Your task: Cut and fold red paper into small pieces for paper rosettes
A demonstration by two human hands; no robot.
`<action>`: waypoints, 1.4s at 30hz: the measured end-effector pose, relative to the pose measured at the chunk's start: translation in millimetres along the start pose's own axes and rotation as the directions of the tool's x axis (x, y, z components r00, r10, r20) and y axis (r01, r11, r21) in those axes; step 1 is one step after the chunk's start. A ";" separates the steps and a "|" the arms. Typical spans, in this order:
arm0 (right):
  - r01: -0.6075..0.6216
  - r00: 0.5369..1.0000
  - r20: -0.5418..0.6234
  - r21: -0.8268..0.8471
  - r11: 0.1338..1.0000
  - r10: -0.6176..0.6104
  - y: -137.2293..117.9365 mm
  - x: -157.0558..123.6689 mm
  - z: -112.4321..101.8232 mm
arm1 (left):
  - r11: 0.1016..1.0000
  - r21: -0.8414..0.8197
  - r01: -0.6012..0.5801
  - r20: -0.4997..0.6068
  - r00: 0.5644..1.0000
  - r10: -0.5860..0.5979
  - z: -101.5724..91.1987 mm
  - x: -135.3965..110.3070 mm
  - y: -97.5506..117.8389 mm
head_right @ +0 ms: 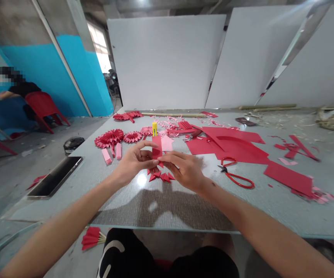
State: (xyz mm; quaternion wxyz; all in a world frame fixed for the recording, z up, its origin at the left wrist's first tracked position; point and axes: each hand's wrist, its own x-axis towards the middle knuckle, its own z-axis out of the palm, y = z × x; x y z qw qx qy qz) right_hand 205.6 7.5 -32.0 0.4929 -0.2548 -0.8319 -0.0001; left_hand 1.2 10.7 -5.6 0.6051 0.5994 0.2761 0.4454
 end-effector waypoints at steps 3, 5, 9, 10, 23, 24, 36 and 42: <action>-0.012 1.000 -0.020 0.030 0.999 0.013 -0.2 2.2 0.1 | 0.999 0.013 -0.043 -0.042 0.998 0.043 1.6 0.1 -1.4; -0.046 0.998 -0.038 0.065 0.997 0.048 0.8 2.5 0.5 | 0.998 0.031 -0.057 -0.062 0.996 0.058 2.6 0.0 -2.6; -0.158 0.985 -0.037 0.192 0.969 0.168 1.6 2.4 0.9 | 0.990 0.122 -0.077 -0.125 0.988 0.093 5.6 -1.6 -3.8; -0.189 0.979 -0.030 0.232 0.954 0.201 1.0 2.6 1.0 | 0.984 0.155 -0.087 -0.143 0.984 0.109 6.4 -2.1 -4.0; -0.437 0.835 -0.030 0.569 0.696 0.549 -9.8 5.5 10.1 | 0.976 0.117 -0.184 -0.141 0.970 0.200 14.4 -4.1 -12.4; -0.435 0.837 -0.034 0.562 0.703 0.546 -9.5 5.1 10.0 | 0.974 0.123 -0.188 -0.137 0.969 0.204 14.6 -4.3 -12.5; -0.488 0.830 0.006 0.493 0.720 0.558 -7.6 5.1 9.1 | 0.977 0.131 -0.171 -0.147 0.971 0.190 14.2 -3.3 -19.4; -0.500 0.817 0.025 0.527 0.687 0.576 -8.1 5.1 10.1 | 0.977 0.128 -0.169 -0.146 0.971 0.187 14.0 -2.0 -21.3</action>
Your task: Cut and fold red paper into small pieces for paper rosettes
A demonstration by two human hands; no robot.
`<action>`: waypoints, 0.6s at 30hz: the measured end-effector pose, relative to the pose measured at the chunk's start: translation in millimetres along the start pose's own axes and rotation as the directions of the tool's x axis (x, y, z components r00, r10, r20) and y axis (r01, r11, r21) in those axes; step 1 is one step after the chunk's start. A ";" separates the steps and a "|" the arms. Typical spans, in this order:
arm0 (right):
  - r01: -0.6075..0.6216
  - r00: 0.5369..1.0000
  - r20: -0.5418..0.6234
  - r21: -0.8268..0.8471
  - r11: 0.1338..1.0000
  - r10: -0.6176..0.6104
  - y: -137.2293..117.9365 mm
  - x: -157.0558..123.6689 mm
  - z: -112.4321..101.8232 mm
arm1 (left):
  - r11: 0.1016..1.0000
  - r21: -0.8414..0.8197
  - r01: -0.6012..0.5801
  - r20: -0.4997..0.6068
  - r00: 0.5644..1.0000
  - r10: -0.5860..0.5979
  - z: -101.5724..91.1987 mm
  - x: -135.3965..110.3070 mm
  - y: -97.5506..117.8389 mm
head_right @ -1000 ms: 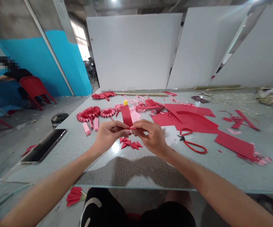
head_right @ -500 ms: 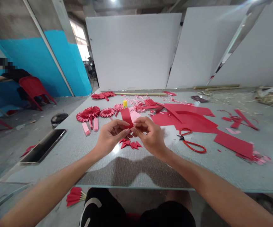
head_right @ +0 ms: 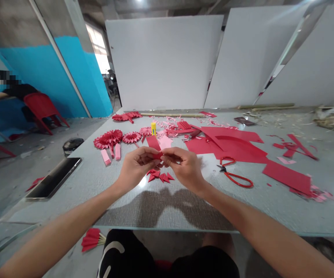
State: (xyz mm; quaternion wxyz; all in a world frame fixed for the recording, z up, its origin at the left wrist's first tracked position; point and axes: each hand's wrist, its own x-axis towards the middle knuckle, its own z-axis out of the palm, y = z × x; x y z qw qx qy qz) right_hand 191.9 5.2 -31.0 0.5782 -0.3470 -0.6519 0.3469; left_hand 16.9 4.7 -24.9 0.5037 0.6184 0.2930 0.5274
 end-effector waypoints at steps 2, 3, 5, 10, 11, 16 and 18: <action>-0.012 1.000 -0.014 0.016 1.000 0.012 -0.5 0.4 0.8 | 0.999 0.034 -0.016 0.005 1.000 0.016 -0.1 0.2 0.6; -0.024 0.999 -0.023 0.025 0.999 0.025 -1.0 0.8 1.0 | 0.998 0.052 -0.029 0.009 1.000 0.029 -0.3 0.2 1.0; -0.063 0.997 -0.031 0.036 0.997 0.064 -2.1 1.9 0.8 | 0.994 0.091 -0.056 0.025 0.998 0.054 -1.0 0.1 2.2; -0.148 0.986 0.071 -0.002 0.989 0.148 -1.7 4.4 -2.6 | 0.965 0.232 -0.122 0.080 0.991 0.106 -3.9 -1.3 3.1; -0.150 0.985 0.082 -0.010 0.989 0.150 -0.8 4.6 -3.3 | 0.958 0.253 -0.133 0.089 0.990 0.114 -4.2 -1.5 2.7; -0.116 0.988 0.095 -0.080 0.990 0.123 1.2 3.1 -3.4 | 0.957 0.264 -0.118 0.077 0.992 0.101 -3.6 -1.5 0.6; -0.085 0.990 0.098 -0.138 0.987 0.099 0.0 2.2 -2.3 | 0.965 0.245 -0.087 0.053 0.996 0.076 -3.1 -1.2 0.1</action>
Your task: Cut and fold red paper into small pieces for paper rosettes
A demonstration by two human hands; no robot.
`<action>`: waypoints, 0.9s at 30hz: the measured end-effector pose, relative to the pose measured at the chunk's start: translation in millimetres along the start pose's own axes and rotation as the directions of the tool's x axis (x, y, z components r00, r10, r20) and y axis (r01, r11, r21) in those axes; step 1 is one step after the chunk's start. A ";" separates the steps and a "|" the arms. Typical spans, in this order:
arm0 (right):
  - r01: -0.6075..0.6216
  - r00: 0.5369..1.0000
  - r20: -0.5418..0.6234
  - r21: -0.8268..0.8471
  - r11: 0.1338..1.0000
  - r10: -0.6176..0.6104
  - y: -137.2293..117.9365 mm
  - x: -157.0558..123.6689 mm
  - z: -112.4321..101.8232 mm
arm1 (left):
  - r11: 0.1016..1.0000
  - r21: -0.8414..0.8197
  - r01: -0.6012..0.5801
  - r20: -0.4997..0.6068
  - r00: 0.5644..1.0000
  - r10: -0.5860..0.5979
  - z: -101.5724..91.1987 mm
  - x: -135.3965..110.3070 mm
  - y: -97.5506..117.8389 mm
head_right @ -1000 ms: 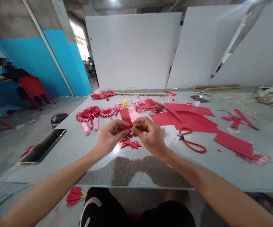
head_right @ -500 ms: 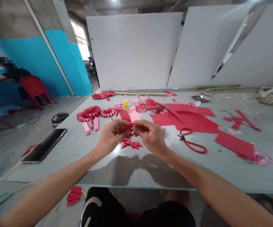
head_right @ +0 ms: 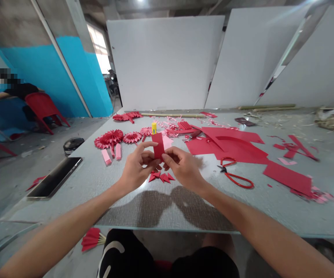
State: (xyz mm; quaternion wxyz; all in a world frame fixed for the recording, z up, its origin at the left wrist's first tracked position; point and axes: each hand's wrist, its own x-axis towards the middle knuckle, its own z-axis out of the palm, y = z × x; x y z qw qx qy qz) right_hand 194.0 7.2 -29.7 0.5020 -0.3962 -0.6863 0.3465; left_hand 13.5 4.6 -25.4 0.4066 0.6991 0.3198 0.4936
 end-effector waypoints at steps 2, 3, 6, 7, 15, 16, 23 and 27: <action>0.023 1.000 0.005 -0.046 0.999 -0.023 -1.5 -0.7 1.0 | 0.999 -0.015 0.035 -0.019 0.999 -0.035 0.1 0.3 -0.6; 0.033 0.999 0.008 -0.056 0.998 -0.033 -2.0 -1.0 1.3 | 0.999 -0.019 0.050 -0.026 0.998 -0.051 0.0 0.4 -0.9; 0.048 0.999 0.010 -0.048 0.998 -0.047 -2.4 -1.8 1.8 | 0.997 -0.010 0.078 -0.038 0.996 -0.078 -0.6 0.8 -1.3; 0.051 0.999 0.005 -0.044 0.998 -0.051 -2.2 -2.0 1.8 | 0.997 0.000 0.078 -0.040 0.996 -0.078 -0.8 0.8 -1.3; 0.037 0.999 0.006 0.045 0.998 -0.038 -2.5 -3.3 3.0 | 0.999 0.026 0.038 -0.034 0.999 -0.037 -0.7 0.5 0.0; 0.032 0.999 0.009 0.063 0.997 -0.033 -2.7 -3.2 3.3 | 0.999 0.024 0.032 -0.028 0.999 -0.031 -0.8 0.6 0.0; 0.015 1.000 0.012 0.086 0.996 -0.016 -2.2 -3.0 3.7 | 0.999 0.028 0.016 -0.001 1.000 -0.016 -0.5 0.2 0.6; 0.019 0.999 0.025 0.065 0.998 -0.021 -3.6 -4.4 3.6 | 1.000 0.014 -0.002 0.025 1.000 0.002 0.2 -0.2 0.4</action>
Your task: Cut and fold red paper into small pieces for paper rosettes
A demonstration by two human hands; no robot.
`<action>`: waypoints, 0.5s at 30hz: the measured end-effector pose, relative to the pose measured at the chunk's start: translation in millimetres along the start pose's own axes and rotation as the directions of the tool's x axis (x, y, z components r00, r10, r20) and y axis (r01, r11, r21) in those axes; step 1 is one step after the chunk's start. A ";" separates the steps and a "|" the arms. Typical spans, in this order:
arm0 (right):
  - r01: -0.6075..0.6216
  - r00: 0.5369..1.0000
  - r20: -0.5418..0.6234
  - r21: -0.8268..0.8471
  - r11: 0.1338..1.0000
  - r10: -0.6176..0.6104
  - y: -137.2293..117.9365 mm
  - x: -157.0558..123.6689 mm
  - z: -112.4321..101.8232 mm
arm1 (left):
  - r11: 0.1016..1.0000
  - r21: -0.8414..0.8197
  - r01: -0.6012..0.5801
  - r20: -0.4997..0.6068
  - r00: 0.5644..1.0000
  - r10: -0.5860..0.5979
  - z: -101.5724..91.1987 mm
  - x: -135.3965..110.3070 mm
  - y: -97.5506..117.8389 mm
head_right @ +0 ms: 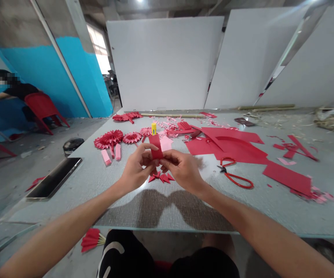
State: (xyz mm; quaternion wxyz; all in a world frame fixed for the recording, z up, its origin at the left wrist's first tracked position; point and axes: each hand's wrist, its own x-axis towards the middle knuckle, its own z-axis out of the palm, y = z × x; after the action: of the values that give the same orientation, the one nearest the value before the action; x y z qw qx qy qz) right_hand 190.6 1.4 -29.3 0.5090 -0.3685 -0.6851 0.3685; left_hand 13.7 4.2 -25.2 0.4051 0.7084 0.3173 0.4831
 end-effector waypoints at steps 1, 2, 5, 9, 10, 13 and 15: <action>-0.005 1.000 0.001 -0.006 1.000 0.005 -0.5 -0.6 0.3 | 1.000 -0.006 -0.004 0.006 1.000 0.004 0.0 -0.2 0.1; -0.008 1.000 -0.001 -0.007 1.000 0.008 -0.9 -1.2 0.6 | 1.000 -0.006 -0.008 0.013 1.000 0.008 -0.1 -0.3 0.2; 0.000 0.999 -0.035 0.004 1.000 0.000 0.3 -2.9 1.9 | 0.996 0.081 -0.045 0.036 0.998 0.042 -1.4 -0.3 1.2; 0.069 0.996 -0.051 -0.024 0.997 -0.070 7.8 -4.3 3.2 | 0.964 0.231 -0.128 0.073 0.991 0.114 -2.9 0.9 0.9; 0.081 0.995 -0.046 -0.044 0.996 -0.083 10.3 -4.7 3.6 | 0.961 0.242 -0.137 0.081 0.989 0.120 -2.9 1.1 0.6; 0.100 0.994 -0.036 -0.108 0.989 -0.105 16.4 -6.3 5.6 | 0.961 0.248 -0.124 0.086 0.991 0.106 -2.0 0.8 0.4; 0.121 0.992 -0.025 -0.136 0.983 -0.126 18.1 -7.4 6.9 | 0.965 0.233 -0.117 0.074 0.992 0.103 -1.4 0.0 1.5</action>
State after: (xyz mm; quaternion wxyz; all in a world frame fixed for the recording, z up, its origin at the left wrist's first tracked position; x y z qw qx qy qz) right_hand 187.8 2.2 -49.8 0.5163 -0.3649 -0.7212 0.2830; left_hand 12.5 3.9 -23.6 0.3000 0.7827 0.3201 0.4415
